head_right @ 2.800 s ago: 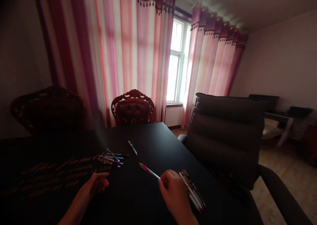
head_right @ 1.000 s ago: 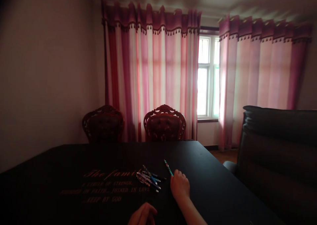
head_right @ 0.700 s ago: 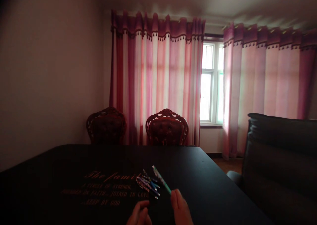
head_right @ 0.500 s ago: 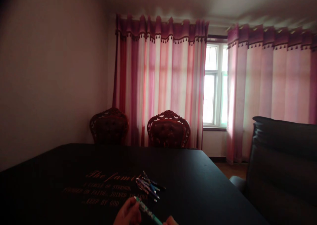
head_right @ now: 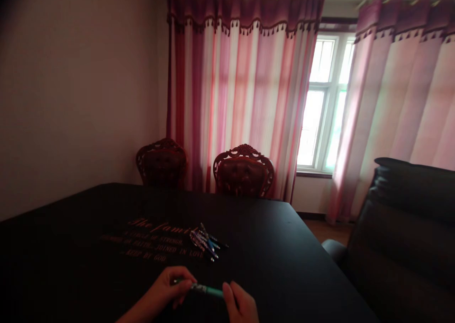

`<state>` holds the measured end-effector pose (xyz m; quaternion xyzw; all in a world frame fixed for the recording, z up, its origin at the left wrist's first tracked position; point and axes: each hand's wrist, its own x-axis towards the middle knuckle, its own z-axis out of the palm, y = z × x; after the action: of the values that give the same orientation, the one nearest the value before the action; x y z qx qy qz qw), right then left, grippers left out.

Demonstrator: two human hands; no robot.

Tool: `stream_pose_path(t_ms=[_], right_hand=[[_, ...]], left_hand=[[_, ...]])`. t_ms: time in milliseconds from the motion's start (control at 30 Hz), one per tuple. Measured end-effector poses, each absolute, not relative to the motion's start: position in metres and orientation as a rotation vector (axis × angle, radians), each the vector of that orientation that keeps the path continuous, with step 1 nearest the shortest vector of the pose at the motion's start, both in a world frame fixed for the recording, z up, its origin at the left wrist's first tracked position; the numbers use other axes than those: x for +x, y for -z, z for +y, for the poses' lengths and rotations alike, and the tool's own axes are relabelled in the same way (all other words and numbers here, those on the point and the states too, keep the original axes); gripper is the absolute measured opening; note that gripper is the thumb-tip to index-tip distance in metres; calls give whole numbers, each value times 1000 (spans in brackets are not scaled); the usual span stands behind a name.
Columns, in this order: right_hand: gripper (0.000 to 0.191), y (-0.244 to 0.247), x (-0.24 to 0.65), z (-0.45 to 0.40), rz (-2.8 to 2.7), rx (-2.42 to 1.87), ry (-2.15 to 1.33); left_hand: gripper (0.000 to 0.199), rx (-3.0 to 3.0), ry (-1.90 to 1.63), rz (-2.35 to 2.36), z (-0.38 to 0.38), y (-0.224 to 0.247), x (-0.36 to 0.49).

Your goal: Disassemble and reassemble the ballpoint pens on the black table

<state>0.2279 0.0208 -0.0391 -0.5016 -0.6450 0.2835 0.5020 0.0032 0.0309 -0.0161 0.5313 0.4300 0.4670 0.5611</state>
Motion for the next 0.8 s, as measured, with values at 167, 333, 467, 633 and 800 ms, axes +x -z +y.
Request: stream_pose_path(t_ms=[167,333,467,633,800], right_hand=[[55,31,227,15,-1571,-1179,-668],[51,34,225,13,-1592,-1134,-487],[43,35,224,13,-1674,-1086,-307],[41,28,221,9,-1730,-1016,-120],[36,20,221,6,-1856,-1025,-93]], left_hand=[[37,1242,-1063,1065,23,-1,3],[41,1214,-1044,1106,17,-8,6],[43,1197,-1030,1130,15,-6,5],[46,1152,-988,1130,14,2,1],[46,1114,-981,1117,13,7,-5]])
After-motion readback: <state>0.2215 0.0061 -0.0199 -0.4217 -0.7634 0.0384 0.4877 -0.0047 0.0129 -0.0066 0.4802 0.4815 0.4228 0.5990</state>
